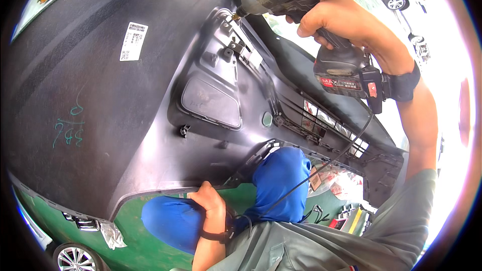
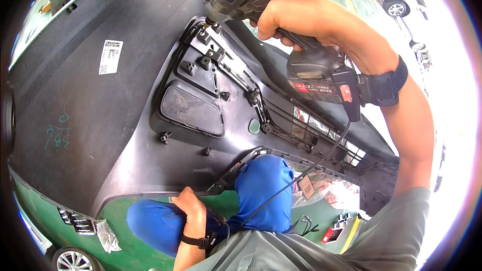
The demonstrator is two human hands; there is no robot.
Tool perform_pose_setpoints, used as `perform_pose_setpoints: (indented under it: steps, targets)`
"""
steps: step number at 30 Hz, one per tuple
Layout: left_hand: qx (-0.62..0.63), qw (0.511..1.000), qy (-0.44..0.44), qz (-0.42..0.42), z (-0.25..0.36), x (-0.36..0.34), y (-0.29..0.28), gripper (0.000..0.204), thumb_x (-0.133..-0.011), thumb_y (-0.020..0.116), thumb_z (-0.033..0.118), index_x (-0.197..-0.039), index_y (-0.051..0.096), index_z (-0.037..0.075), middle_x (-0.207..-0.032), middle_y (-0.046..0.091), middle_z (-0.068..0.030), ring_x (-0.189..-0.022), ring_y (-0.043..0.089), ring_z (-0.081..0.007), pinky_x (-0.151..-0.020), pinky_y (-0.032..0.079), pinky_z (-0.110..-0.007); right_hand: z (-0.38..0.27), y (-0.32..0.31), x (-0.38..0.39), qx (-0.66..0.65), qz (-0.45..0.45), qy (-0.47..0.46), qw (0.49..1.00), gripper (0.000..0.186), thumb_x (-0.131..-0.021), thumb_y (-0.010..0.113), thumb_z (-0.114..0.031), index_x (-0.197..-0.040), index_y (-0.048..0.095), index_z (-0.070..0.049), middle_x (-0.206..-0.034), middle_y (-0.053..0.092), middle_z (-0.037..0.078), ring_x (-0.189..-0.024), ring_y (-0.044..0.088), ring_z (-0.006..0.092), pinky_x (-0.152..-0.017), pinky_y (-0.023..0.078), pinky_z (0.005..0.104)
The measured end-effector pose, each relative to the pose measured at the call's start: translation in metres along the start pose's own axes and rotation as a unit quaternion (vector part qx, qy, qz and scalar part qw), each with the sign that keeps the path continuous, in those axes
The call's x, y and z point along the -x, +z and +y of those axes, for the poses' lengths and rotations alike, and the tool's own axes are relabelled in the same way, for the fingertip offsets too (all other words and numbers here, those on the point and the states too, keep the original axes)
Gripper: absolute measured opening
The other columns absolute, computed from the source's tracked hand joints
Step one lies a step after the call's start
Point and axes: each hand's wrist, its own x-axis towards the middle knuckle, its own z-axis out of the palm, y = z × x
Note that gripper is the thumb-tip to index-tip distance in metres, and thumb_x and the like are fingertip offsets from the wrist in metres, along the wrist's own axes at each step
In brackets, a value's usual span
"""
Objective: The person uses a drill to secure brackets and components onto a plastic vehicle bumper, positioning parts by hand and driving screws into the assembly.
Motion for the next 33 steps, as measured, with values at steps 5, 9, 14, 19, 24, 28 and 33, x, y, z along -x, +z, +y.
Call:
perform_pose_setpoints:
  steps: [5, 9, 14, 19, 24, 28, 33]
  targets:
    - [-0.006, 1.000, -0.023, -0.010, -0.002, -0.002, -0.005, 0.019, -0.073, 0.049, -0.016, -0.086, 0.049, -0.002, -0.089, 0.048, -0.0024, -0.076, 0.043, -0.0146, -0.068, 0.037, -0.030, 0.002, 0.005, -0.006, 0.002, 0.008, 0.005, 1.000, 0.011, -0.070, 0.065, -0.008, -0.073, 0.059, 0.000, -0.058, 0.051, 0.004, -0.048, 0.049, 0.0129, -0.043, 0.039, 0.0296]
    - [-0.015, 0.999, -0.023, -0.017, -0.012, -0.006, -0.013, 0.020, -0.073, 0.049, -0.016, -0.088, 0.051, -0.003, -0.091, 0.049, -0.0026, -0.077, 0.045, -0.0148, -0.070, 0.039, -0.029, -0.001, 0.005, -0.004, 0.000, 0.013, 0.011, 1.000, 0.010, -0.070, 0.065, -0.009, -0.072, 0.059, -0.001, -0.058, 0.051, 0.004, -0.047, 0.049, 0.0133, -0.043, 0.039, 0.0301]
    - [0.009, 1.000, 0.005, -0.015, 0.006, 0.001, -0.002, 0.022, -0.073, 0.049, -0.017, -0.088, 0.051, -0.002, -0.090, 0.050, -0.0021, -0.077, 0.045, -0.0144, -0.069, 0.039, -0.029, 0.002, 0.003, -0.011, 0.017, 0.010, 0.003, 1.000, 0.011, -0.070, 0.065, -0.009, -0.072, 0.059, 0.000, -0.058, 0.051, 0.004, -0.047, 0.049, 0.0135, -0.043, 0.039, 0.0300]
    - [-0.001, 0.999, -0.015, -0.041, 0.010, 0.001, -0.006, 0.037, -0.072, 0.049, -0.020, -0.107, 0.057, -0.009, -0.105, 0.057, -0.0085, -0.089, 0.053, -0.0195, -0.085, 0.046, -0.029, -0.007, 0.010, -0.005, 0.006, 0.034, 0.006, 0.999, 0.010, -0.069, 0.064, -0.008, -0.070, 0.058, 0.000, -0.057, 0.051, 0.004, -0.046, 0.049, 0.0132, -0.042, 0.039, 0.0297]
    - [-0.011, 0.999, -0.036, -0.022, 0.019, 0.003, -0.003, 0.024, -0.072, 0.051, -0.018, -0.093, 0.057, -0.007, -0.093, 0.057, -0.0052, -0.078, 0.050, -0.0169, -0.072, 0.045, -0.029, -0.001, 0.006, -0.009, 0.002, 0.012, 0.006, 1.000, 0.009, -0.068, 0.063, -0.007, -0.072, 0.058, 0.000, -0.057, 0.050, 0.004, -0.047, 0.049, 0.0125, -0.043, 0.039, 0.0295]
    - [-0.009, 0.999, -0.049, -0.018, 0.014, 0.001, -0.006, 0.021, -0.073, 0.053, -0.018, -0.090, 0.057, -0.007, -0.090, 0.056, -0.0044, -0.075, 0.049, -0.0161, -0.068, 0.044, -0.029, -0.001, 0.008, -0.008, 0.003, 0.019, -0.004, 1.000, 0.010, -0.068, 0.063, -0.008, -0.072, 0.058, 0.000, -0.057, 0.050, 0.003, -0.047, 0.048, 0.0126, -0.043, 0.039, 0.0296]
    - [-0.013, 0.998, -0.047, -0.034, 0.015, 0.001, -0.007, 0.024, -0.073, 0.053, -0.019, -0.093, 0.057, -0.006, -0.092, 0.056, -0.0041, -0.076, 0.049, -0.0158, -0.069, 0.044, -0.028, 0.001, 0.005, -0.011, 0.007, 0.012, 0.019, 1.000, 0.036, -0.066, 0.065, -0.003, -0.101, 0.062, 0.005, -0.078, 0.059, 0.008, -0.048, 0.050, 0.0117, -0.043, 0.039, 0.0290]
